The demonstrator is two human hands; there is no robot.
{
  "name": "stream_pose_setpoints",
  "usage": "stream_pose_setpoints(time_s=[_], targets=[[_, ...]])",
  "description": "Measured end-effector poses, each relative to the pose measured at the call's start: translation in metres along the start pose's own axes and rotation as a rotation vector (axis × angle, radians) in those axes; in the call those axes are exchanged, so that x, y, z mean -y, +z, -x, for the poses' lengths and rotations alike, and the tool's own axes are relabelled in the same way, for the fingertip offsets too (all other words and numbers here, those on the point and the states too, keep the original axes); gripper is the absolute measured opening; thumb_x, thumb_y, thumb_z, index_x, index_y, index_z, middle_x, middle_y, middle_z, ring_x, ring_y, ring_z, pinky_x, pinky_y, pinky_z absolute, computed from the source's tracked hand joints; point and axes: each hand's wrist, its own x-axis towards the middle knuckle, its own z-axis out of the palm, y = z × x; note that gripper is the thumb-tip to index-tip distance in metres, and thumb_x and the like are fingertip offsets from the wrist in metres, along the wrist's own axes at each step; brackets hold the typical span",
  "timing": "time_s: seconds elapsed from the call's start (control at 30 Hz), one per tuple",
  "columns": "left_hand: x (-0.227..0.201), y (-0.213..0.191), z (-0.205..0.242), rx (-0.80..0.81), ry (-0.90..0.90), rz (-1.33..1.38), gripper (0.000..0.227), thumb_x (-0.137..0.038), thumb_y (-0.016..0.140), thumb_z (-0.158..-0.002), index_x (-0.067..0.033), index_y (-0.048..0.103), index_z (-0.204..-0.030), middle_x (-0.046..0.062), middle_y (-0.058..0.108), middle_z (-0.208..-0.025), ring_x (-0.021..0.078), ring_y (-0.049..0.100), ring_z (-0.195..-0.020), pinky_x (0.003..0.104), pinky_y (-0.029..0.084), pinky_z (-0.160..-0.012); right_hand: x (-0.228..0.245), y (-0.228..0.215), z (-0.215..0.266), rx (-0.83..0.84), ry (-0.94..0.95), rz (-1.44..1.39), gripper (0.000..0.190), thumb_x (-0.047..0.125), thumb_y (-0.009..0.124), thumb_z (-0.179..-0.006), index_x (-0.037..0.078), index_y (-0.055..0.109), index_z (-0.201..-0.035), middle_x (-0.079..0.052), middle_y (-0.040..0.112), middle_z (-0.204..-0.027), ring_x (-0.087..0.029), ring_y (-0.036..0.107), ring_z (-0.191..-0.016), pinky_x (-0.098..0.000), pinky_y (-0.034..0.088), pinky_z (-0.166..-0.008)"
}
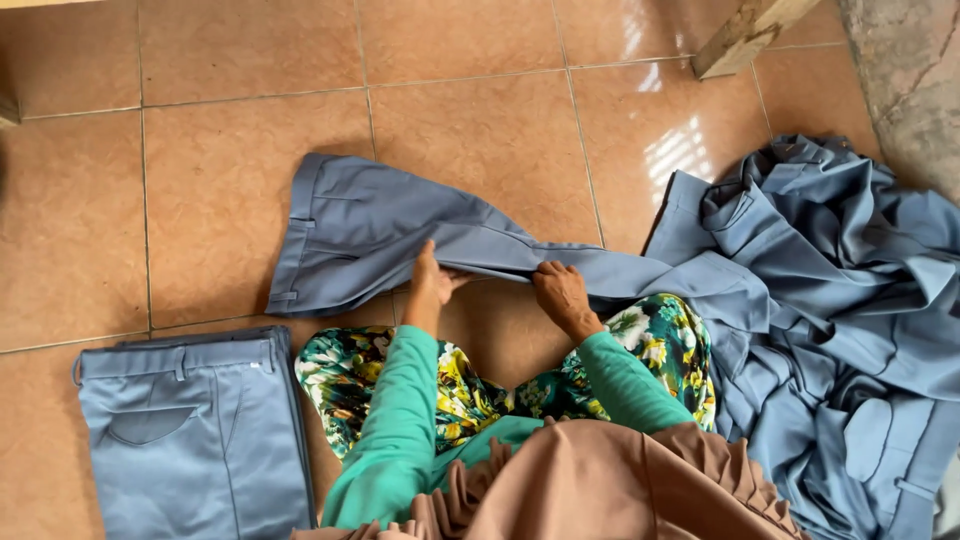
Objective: Folding grey trousers into neat rectangles on a tiled floor.
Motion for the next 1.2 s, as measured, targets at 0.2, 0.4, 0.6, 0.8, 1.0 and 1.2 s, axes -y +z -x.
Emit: stream_pose_setpoints(time_s=[0.2, 0.4, 0.6, 0.8, 1.0, 1.2], targets=[[-0.09, -0.052, 0.016, 0.005, 0.097, 0.085, 0.096, -0.06, 0.055, -0.098, -0.0123, 0.003, -0.162, 0.039, 0.009, -0.16, 0.0555, 0.02, -0.148, 0.073, 0.02, -0.116, -0.044, 0.007, 0.01, 0.029, 0.062, 0.127, 0.008, 0.02, 0.068, -0.076, 0.024, 0.072, -0.07, 0.008, 0.063, -0.079, -0.016, 0.064, -0.079, -0.0336, 0.049, -0.071], [-0.162, -0.088, 0.062, -0.019, 0.227, 0.18, 0.091, -0.059, 0.051, -0.101, -0.0061, 0.009, -0.162, 0.035, 0.019, -0.162, 0.0503, 0.022, -0.15, 0.067, 0.017, -0.12, -0.035, 0.018, 0.0, -0.032, 0.028, 0.136, 0.007, 0.02, 0.07, -0.073, 0.025, 0.069, -0.069, 0.007, 0.06, -0.078, -0.016, 0.061, -0.079, -0.0346, 0.044, -0.075], [-0.246, -0.208, -0.002, -0.028, 0.402, 0.307, 0.07, -0.058, 0.046, -0.099, -0.0061, 0.047, -0.146, 0.025, 0.062, -0.142, 0.041, 0.059, -0.133, 0.062, 0.035, -0.117, -0.032, 0.008, -0.012, -0.026, 0.014, 0.092, 0.003, 0.026, 0.071, -0.074, 0.027, 0.069, -0.076, 0.008, 0.058, -0.081, -0.014, 0.06, -0.082, -0.0353, 0.043, -0.08], [-0.226, -0.257, -0.058, -0.716, 0.582, -0.047, 0.073, -0.057, 0.051, -0.098, -0.0087, 0.042, -0.151, 0.032, 0.06, -0.135, 0.0482, 0.068, -0.111, 0.064, 0.062, -0.086, -0.02, 0.033, -0.014, -0.068, -0.09, -0.007, 0.01, 0.025, 0.074, -0.071, 0.025, 0.072, -0.081, 0.006, 0.063, -0.081, -0.016, 0.061, -0.08, -0.0366, 0.043, -0.083], [-0.09, -0.156, -0.03, -0.594, 0.259, 0.09, 0.092, -0.059, 0.074, -0.089, -0.0129, 0.031, -0.156, 0.025, 0.041, -0.153, 0.0349, 0.05, -0.14, 0.054, 0.054, -0.09, 0.01, 0.008, -0.005, 0.23, -0.011, 0.008, 0.03, 0.019, 0.065, -0.086, 0.03, 0.069, -0.113, 0.003, 0.064, -0.099, -0.016, 0.068, -0.079, -0.0452, 0.037, -0.098], [-0.046, -0.158, -0.085, -0.712, 0.397, 0.082, 0.043, -0.05, 0.075, -0.091, -0.0178, 0.063, -0.117, 0.003, 0.069, -0.09, 0.0163, 0.074, -0.071, 0.035, 0.047, -0.062, 0.035, -0.039, -0.014, 0.331, -0.036, 0.117, 0.04, 0.025, 0.068, -0.089, 0.037, 0.064, -0.127, -0.008, 0.046, -0.135, -0.023, 0.058, -0.101, -0.0518, 0.032, -0.103]])
